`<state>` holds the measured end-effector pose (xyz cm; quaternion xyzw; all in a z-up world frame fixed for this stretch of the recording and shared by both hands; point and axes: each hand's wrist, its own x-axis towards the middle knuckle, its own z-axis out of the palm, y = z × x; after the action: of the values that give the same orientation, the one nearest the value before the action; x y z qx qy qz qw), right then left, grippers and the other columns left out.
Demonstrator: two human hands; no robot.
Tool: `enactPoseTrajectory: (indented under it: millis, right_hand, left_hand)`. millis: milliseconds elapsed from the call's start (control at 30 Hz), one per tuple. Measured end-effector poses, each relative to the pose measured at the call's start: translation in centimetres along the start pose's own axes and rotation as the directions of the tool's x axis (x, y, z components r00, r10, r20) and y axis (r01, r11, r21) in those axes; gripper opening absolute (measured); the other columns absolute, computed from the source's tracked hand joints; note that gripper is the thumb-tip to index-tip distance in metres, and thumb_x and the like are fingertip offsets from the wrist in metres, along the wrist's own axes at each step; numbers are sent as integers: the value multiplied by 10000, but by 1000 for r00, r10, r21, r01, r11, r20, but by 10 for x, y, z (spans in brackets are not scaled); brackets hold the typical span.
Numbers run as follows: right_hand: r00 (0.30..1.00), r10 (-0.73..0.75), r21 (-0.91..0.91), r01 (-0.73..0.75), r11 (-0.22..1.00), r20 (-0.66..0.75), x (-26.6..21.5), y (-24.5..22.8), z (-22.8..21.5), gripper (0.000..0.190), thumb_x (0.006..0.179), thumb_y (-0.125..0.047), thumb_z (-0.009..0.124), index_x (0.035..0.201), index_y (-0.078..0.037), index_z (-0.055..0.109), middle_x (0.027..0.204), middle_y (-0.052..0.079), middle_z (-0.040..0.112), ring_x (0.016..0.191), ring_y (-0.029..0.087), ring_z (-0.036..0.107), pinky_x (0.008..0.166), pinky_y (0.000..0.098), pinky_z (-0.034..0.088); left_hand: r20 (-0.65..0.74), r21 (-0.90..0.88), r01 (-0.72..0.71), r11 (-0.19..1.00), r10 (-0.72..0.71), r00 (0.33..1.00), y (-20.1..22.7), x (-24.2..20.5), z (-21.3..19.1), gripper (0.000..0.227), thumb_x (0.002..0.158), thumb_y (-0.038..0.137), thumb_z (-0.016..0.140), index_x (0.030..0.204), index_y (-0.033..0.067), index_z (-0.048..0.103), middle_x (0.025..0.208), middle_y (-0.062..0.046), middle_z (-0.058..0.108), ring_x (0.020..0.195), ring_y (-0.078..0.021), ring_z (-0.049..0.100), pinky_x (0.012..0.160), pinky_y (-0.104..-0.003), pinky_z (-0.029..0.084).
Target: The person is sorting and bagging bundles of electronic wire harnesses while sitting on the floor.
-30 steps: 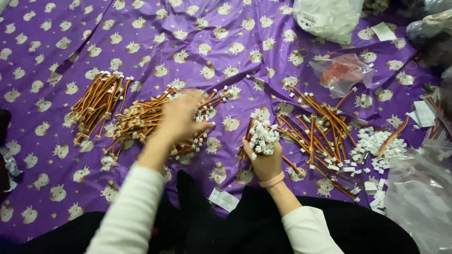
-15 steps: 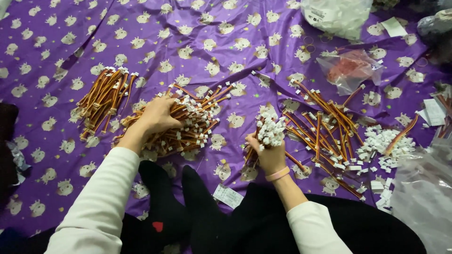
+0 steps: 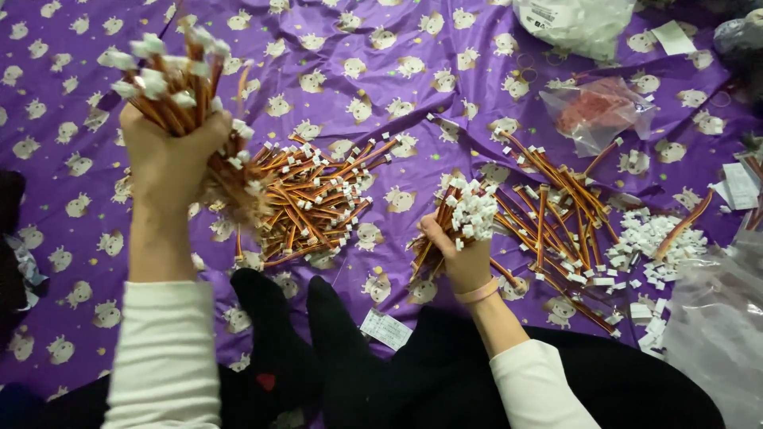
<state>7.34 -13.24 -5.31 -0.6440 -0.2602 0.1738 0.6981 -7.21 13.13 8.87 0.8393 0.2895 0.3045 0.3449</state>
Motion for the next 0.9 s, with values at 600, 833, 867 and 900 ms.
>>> enactPoseTrajectory:
  millis: [600,833,867,900]
  right_hand:
    - [921,-60,-233,161,959,386,17,43,-26,703,606,-199,835,1233,-67,544,1126,215,613,1098,368,532,973,541,327]
    - [921,-3,-56,26,998,390,10,47,-31,608,586,-98,865,1128,9,610,1063,208,647,1021,321,592,905,516,450]
    - [915,4,-47,16,999,404,9,49,-31,597,587,-106,871,1122,-5,626,1062,176,660,1006,292,602,898,491,464]
    - [915,4,-46,16,999,404,10,49,-30,597,587,-106,871,1122,-5,626,1062,176,660,1006,292,602,898,491,464]
  left_hand:
    - [174,-615,70,785,48,984,10,-97,167,671,661,93,732,1279,125,470,1298,-173,474,1093,-332,533,844,-426,522]
    - [277,-440,56,896,77,958,6,-112,152,1345,476,312,919,1479,211,29,1422,-149,327,1327,-410,291,1129,-543,167]
    - [271,-429,108,897,14,962,5,-113,151,1444,434,312,932,1480,230,-60,1549,-180,110,1371,-449,175,1134,-538,158]
    - [271,-429,107,897,14,963,11,-114,150,1444,434,312,932,1480,230,-60,1549,-180,110,1371,-449,175,1134,-538,158]
